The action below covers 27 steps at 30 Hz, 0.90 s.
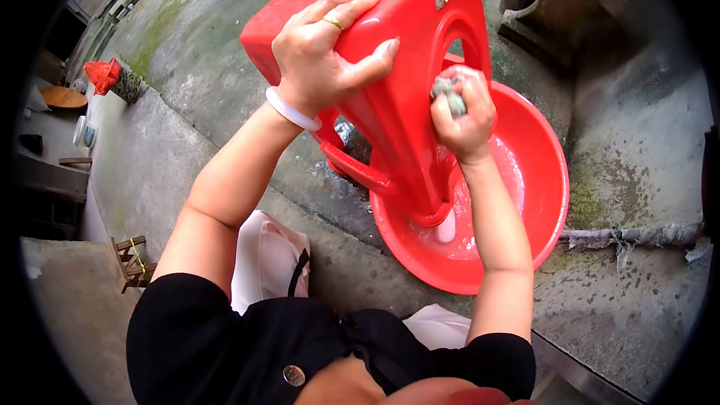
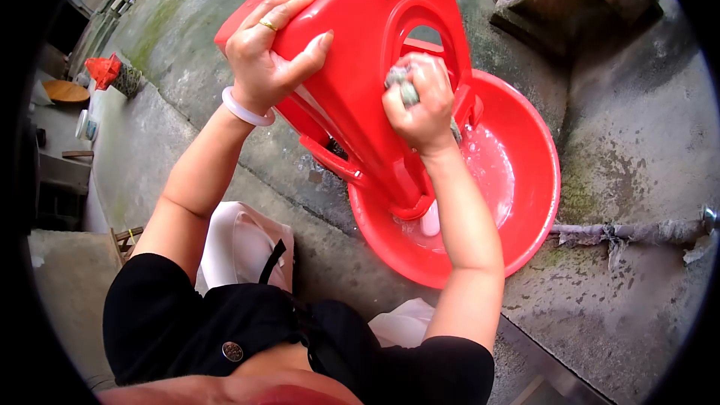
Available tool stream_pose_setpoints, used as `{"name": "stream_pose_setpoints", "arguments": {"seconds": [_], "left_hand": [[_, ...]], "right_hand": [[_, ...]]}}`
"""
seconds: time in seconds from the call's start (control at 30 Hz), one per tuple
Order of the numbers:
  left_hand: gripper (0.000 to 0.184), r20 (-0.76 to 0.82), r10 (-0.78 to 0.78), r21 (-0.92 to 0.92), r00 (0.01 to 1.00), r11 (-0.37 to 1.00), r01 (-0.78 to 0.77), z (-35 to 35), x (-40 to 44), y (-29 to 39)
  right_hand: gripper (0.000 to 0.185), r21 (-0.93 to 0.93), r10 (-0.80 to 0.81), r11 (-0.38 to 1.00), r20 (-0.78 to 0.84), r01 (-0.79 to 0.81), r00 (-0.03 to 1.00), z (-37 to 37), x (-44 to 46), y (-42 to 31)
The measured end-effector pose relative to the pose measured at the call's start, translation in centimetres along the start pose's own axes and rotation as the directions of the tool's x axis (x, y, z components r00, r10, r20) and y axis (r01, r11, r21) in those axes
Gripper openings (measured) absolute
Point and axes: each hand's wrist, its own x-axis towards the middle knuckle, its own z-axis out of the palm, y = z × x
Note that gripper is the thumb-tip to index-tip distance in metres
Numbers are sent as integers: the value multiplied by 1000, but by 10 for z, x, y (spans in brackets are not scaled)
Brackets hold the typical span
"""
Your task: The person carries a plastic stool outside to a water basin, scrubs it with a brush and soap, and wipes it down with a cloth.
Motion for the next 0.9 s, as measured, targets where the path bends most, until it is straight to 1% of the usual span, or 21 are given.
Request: {"name": "stream_pose_setpoints", "arguments": {"seconds": [0.07,0.1,0.13,0.17,0.23,0.27,0.3,0.33,0.37,0.4,0.43,0.5,0.57,0.6,0.63,0.67,0.7,0.77,0.83,0.87,0.9], "left_hand": [[41,17,3,9,1000,1000,-3,-5,-2,-1],[41,29,6,13,1000,1000,-7,-9,-2,1],[42,103,-30,-30,994,999,33,-17,-1,7],[42,111,-39,-17,993,999,41,-18,1,7],[43,118,-61,6,991,998,60,-15,2,6],[42,111,-57,16,992,998,56,-15,2,5],[42,108,-60,10,992,998,59,-14,3,5],[42,114,-65,4,991,998,65,-15,2,6],[42,114,-70,1,991,998,70,-15,2,6],[41,98,-58,12,993,998,57,-14,3,5],[41,92,-49,22,995,999,48,-13,2,4],[41,91,-43,28,995,999,41,-14,0,5],[40,94,-40,6,995,999,40,-15,0,7],[41,93,-36,8,995,999,36,-14,-1,8],[41,98,-40,-5,994,999,41,-15,-2,7],[41,105,-45,-18,993,999,47,-17,-1,6],[41,111,-47,-30,993,998,50,-16,0,6],[41,116,-27,-39,993,999,31,-13,0,3],[41,97,-14,-80,995,997,22,-13,-3,3],[42,7,16,-100,1000,995,-16,-4,-6,-8],[36,-1,26,-88,1000,996,-26,-1,-7,-10]], "right_hand": [[16,-98,-53,994,-88,44,995,15,27,13],[14,-173,-67,984,-185,35,980,24,45,22],[14,-230,-33,973,-231,-21,972,30,56,35],[14,-277,0,957,-285,-83,959,34,66,46],[16,-413,119,861,-406,-298,906,35,58,82],[17,-281,432,768,-435,-575,790,27,51,86],[18,-150,691,585,-423,-797,586,17,46,94],[16,38,722,609,-440,-792,534,13,43,96],[14,193,638,759,-409,-622,653,9,36,94],[13,387,646,763,-418,-518,639,8,34,95],[12,562,663,727,-423,-395,617,10,51,58],[13,775,618,607,-321,-176,718,16,80,-6],[19,611,322,789,-324,-63,890,27,88,-12],[19,299,71,954,-329,32,941,38,97,-14],[21,-36,-161,987,-238,157,958,48,106,-12],[14,126,12,992,-238,19,971,50,126,-7],[8,284,181,952,-215,-116,960,54,145,5],[9,92,161,985,-180,-147,970,52,143,65],[10,-115,154,978,-158,-173,975,28,124,150],[13,-120,392,910,-70,-398,917,16,105,202],[17,-136,610,786,14,-603,793,4,73,244]]}}
